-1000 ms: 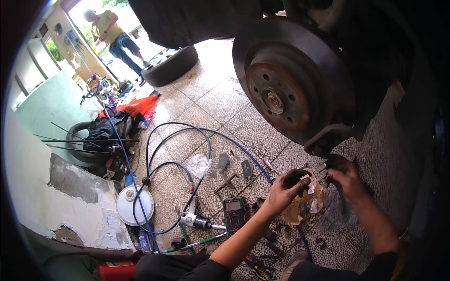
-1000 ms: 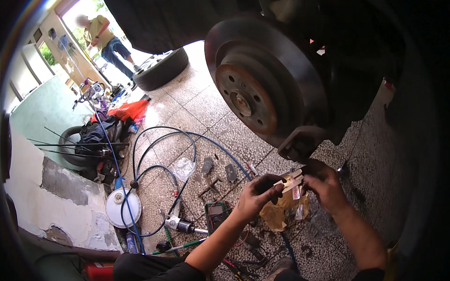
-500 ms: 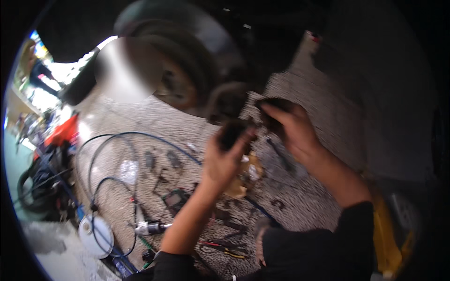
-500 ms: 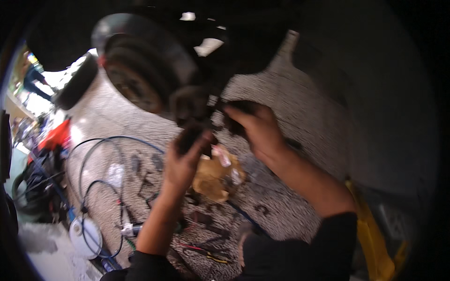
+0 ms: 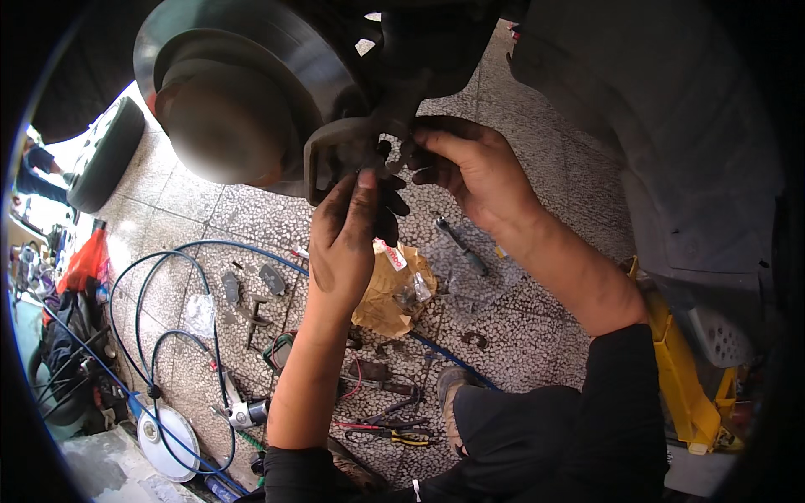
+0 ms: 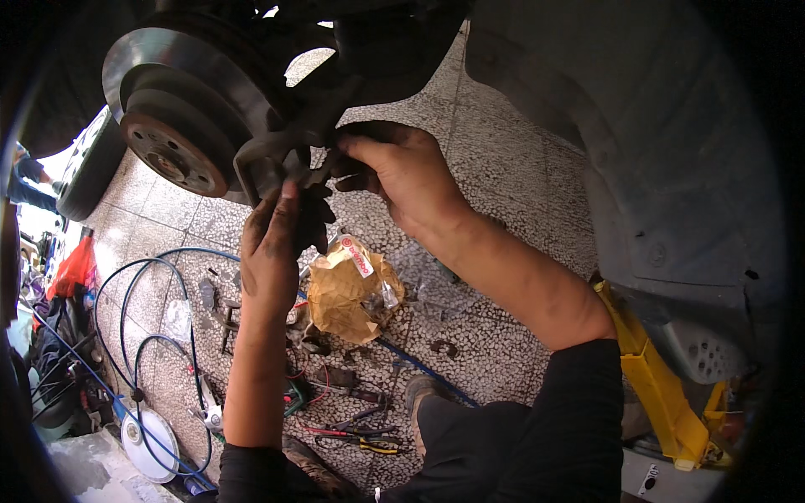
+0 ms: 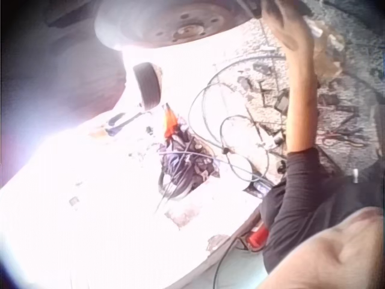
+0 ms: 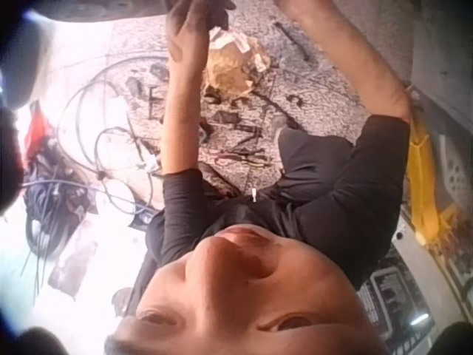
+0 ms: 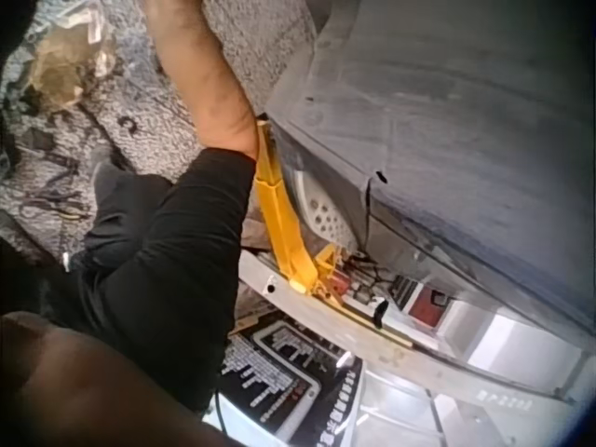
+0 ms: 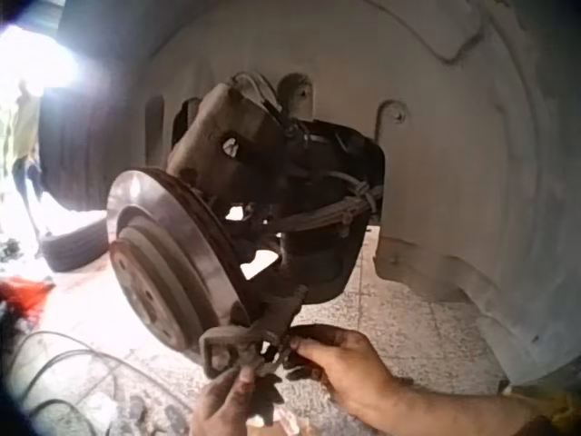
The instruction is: The person removes old brake pads from a car's caliper, inspects them, and installs new brake pads. They handle the brake pads, caliper, and a multimeter during the process.
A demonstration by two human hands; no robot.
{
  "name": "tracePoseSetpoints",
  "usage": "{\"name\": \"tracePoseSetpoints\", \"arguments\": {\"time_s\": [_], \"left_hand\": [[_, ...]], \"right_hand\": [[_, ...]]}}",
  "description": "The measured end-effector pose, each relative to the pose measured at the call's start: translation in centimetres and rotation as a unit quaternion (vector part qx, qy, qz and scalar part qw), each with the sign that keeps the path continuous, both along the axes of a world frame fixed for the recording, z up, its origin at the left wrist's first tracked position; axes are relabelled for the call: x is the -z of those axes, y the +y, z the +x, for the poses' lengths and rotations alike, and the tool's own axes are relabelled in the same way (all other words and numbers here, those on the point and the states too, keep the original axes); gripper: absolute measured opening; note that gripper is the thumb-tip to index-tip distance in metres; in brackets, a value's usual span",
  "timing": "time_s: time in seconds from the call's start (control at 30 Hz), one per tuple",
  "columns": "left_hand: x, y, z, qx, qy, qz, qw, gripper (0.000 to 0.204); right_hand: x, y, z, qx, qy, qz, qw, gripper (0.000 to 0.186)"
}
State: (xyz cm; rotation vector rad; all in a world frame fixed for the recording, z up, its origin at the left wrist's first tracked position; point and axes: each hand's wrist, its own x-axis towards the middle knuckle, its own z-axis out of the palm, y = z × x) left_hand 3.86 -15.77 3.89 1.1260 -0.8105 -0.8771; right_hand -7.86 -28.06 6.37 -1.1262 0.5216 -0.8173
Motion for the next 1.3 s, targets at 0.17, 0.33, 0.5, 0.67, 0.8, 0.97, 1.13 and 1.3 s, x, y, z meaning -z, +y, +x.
{"name": "tracePoseSetpoints", "arguments": {"time_s": [0.17, 0.33, 0.5, 0.67, 0.8, 0.97, 1.13, 1.3], "left_hand": [[0.4, -0.6, 0.1, -0.026, 0.016, -0.026, 0.999, 0.036], [0.0, -0.9, 0.2, -0.037, 0.0, -0.041, 0.998, 0.034], [0.1, -0.9, 0.8, -0.063, -0.027, -0.059, 0.996, 0.032], [-0.7, -1.0, -0.2, -0.08, -0.058, -0.096, 0.991, 0.025], [-0.2, -1.2, -0.1, -0.079, -0.095, -0.119, 0.985, 0.024], [-0.3, -1.0, 0.5, -0.052, -0.101, -0.102, 0.988, 0.022], [-0.2, -0.9, 0.8, -0.038, -0.093, -0.093, 0.99, 0.029], [-0.9, -1.2, 0.6, -0.02, 0.047, -0.085, 0.995, 0.033]], "right_hand": [[0.1, -0.2, 0.7, -0.006, -0.035, -0.009, 0.999, 0.019], [0.4, -1.2, 1.3, -0.05, -0.069, 0.014, 0.996, 0.019], [0.7, -1.1, 1.7, -0.081, -0.075, 0.035, 0.993, 0.02], [0.7, -1.4, 1.3, -0.101, -0.1, 0.078, 0.987, 0.024], [0.3, -1.4, 1.1, -0.105, -0.139, 0.095, 0.98, 0.031], [-0.9, -1.8, 1.5, -0.093, -0.042, 0.085, 0.991, 0.038], [-1.8, -1.3, 2.3, -0.115, 0.076, 0.001, 0.99, 0.034], [-1.7, -2.1, 2.4, -0.133, 0.076, 0.012, 0.988, 0.026]]}}
